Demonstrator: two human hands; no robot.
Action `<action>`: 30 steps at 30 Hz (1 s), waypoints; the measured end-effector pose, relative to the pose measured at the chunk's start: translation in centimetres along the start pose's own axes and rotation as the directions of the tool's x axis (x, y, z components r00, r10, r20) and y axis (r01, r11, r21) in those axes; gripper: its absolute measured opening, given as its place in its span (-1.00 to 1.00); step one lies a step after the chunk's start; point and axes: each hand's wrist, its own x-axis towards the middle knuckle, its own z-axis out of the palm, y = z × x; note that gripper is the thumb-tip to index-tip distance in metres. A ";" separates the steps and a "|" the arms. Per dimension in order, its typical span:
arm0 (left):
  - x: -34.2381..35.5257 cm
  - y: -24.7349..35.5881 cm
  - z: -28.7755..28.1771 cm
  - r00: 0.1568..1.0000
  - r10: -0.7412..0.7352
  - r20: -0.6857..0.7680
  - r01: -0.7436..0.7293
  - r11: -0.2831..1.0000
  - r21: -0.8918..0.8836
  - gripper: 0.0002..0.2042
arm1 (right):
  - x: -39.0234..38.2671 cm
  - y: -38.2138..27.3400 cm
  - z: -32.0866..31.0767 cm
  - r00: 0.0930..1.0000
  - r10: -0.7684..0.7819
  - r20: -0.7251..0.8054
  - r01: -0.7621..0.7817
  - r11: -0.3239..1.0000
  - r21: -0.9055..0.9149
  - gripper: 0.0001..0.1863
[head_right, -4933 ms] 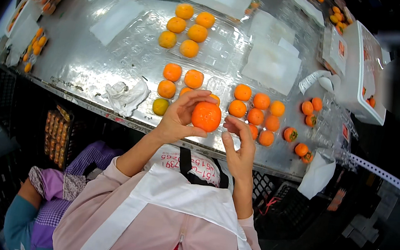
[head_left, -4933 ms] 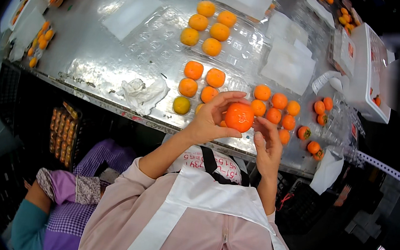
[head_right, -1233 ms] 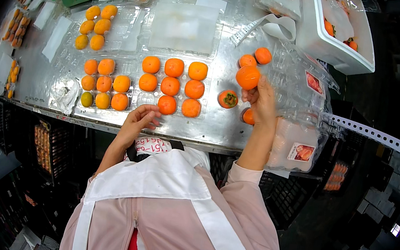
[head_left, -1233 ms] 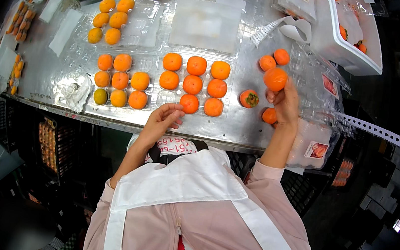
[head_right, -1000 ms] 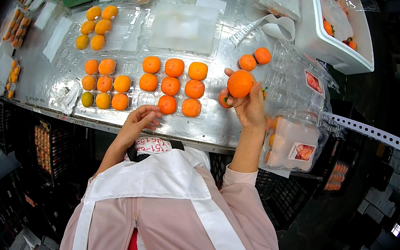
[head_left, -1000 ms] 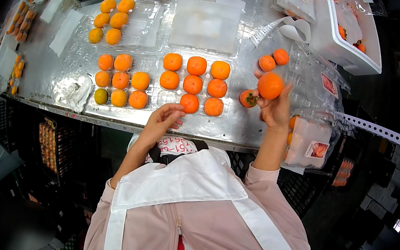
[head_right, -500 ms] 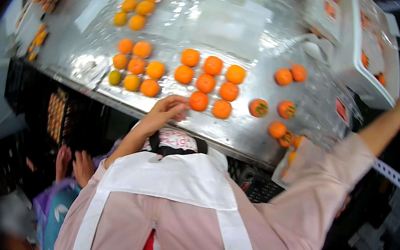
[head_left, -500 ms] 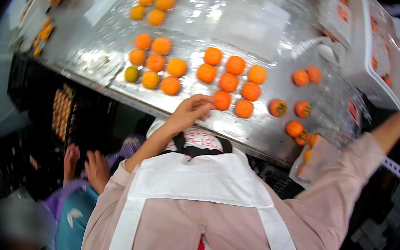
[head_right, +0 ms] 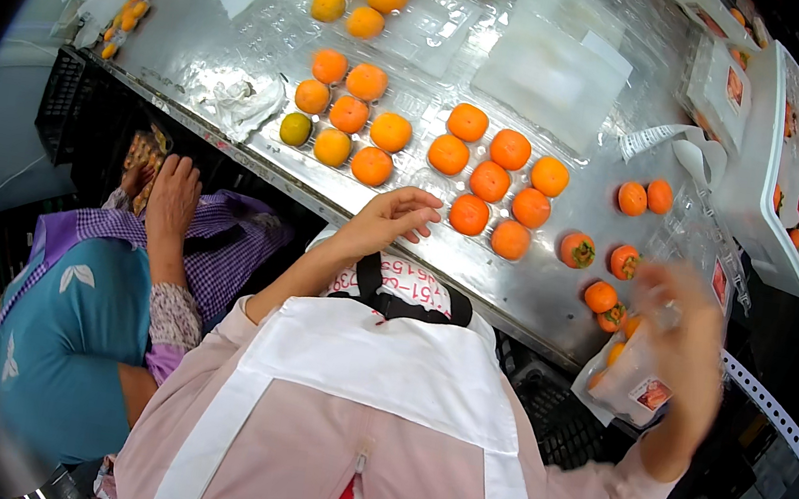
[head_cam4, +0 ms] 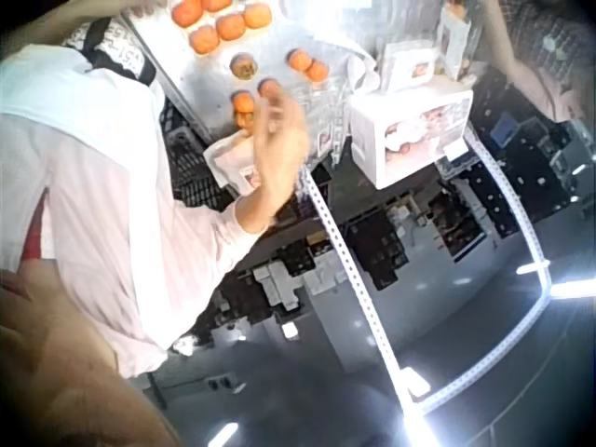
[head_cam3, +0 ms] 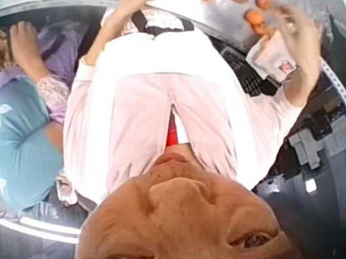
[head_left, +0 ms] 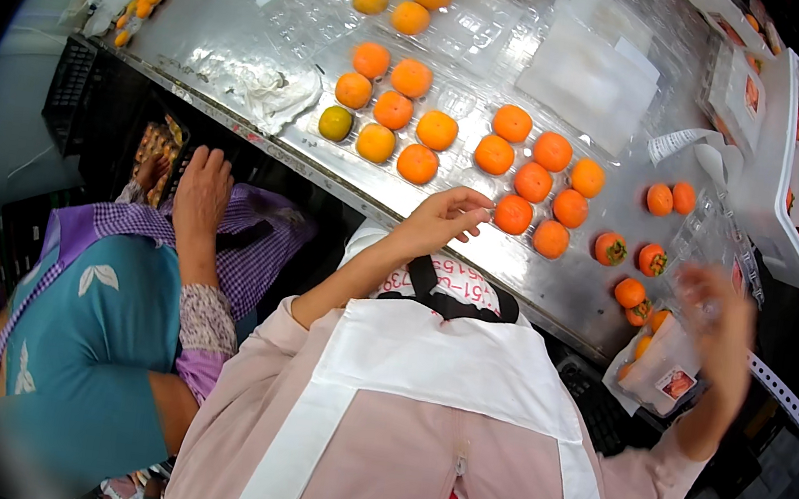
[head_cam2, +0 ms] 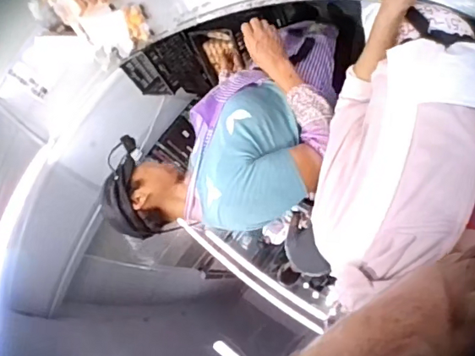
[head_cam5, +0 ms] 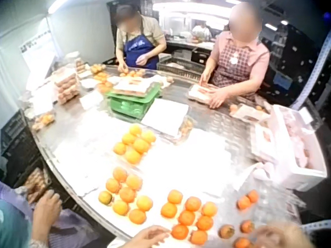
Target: The person picks persimmons from a table, rotates them to inspect the surface, and places them into clear plastic trays. They repeat this process with multiple fruits, arranging them in rows while coworkers also sort fruit nearby.
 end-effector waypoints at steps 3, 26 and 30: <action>0.8 0.4 -0.6 0.997 0.020 0.069 -0.020 1.000 0.004 -0.70 | -4.9 -0.9 8.3 0.826 -0.067 0.559 0.056 0.998 0.036 -0.78; 0.3 3.0 -6.2 0.979 0.044 0.197 -0.031 0.997 -0.069 -0.72 | -4.7 -13.8 18.1 0.696 0.158 0.701 -0.334 0.935 0.121 -0.79; 0.7 2.7 -7.6 0.982 0.083 0.172 -0.066 0.993 -0.102 -0.73 | -4.6 -14.7 18.1 0.685 0.185 0.705 -0.365 0.924 0.112 -0.79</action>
